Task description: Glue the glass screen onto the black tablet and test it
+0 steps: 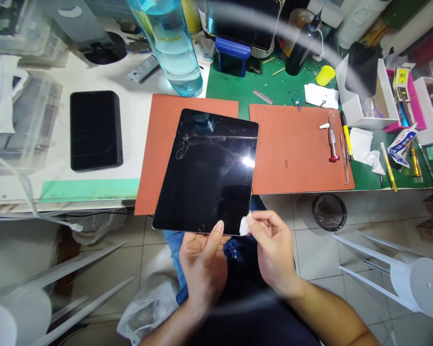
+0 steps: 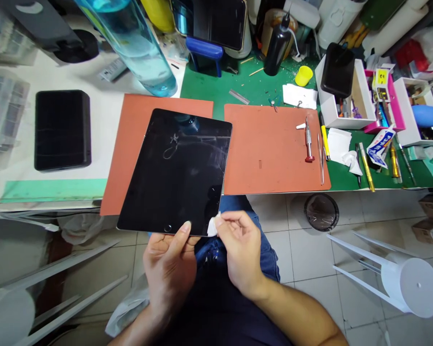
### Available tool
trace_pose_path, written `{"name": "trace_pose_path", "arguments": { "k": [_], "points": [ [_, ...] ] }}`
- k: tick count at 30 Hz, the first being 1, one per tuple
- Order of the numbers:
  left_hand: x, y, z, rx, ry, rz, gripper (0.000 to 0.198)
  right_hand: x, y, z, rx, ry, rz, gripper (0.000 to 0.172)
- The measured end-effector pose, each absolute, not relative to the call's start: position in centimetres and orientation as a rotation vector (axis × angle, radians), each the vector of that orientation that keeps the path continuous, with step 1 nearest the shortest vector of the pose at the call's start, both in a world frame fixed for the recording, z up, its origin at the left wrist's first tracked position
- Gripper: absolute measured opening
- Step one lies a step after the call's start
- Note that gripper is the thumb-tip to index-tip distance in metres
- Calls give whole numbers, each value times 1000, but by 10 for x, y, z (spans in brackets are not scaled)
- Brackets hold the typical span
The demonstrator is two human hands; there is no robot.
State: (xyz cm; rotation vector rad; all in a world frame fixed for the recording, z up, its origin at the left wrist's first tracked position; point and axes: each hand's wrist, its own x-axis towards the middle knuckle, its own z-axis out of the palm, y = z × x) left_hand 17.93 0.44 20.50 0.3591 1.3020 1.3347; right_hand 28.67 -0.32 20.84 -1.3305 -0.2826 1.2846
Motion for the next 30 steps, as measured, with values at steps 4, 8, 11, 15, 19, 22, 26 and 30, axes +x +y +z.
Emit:
{"name": "trace_pose_path", "arguments": {
  "k": [4, 8, 11, 15, 19, 22, 26, 30],
  "points": [
    [180, 3, 202, 306, 1279, 1344, 28, 287, 3, 208, -1310, -301, 1238, 22],
    [180, 3, 200, 283, 1262, 1309, 40, 284, -12, 208, -1337, -275, 1275, 20],
    [181, 4, 202, 291, 1257, 1316, 41, 287, -7, 207, -1328, -291, 1271, 20],
    [182, 4, 202, 328, 1290, 1357, 45, 291, 5, 206, -1280, -314, 1245, 20],
    [180, 3, 200, 339, 1336, 1332, 39, 279, -22, 206, -1312, -283, 1279, 19],
    [179, 2, 199, 339, 1304, 1330, 39, 271, -48, 204, -1289, -249, 1369, 20],
    [181, 4, 200, 327, 1243, 1361, 45, 278, -54, 202, -1297, -257, 1382, 20],
    [184, 6, 201, 325, 1241, 1392, 51, 293, -28, 203, -1330, -283, 1242, 23]
  ]
}}
